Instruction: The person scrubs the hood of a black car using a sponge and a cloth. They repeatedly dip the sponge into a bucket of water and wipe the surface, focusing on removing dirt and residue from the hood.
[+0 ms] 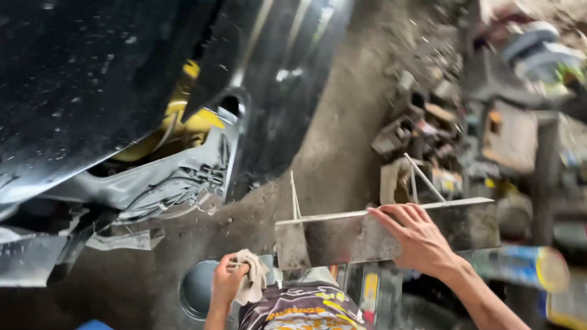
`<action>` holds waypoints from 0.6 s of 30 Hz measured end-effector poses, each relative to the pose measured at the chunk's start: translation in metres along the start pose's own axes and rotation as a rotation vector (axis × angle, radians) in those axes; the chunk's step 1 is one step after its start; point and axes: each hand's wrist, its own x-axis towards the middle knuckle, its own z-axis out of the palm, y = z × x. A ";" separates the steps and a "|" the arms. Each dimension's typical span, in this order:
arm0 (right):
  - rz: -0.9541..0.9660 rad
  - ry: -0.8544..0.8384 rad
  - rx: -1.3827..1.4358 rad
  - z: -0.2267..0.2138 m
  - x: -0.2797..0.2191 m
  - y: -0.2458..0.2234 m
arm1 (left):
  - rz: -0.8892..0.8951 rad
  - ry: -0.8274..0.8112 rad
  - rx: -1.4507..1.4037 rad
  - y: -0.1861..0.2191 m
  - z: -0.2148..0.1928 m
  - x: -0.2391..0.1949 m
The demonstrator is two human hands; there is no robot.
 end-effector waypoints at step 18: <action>-0.726 -0.265 -0.103 0.393 0.323 0.154 | 0.188 0.607 0.194 -0.236 0.121 0.074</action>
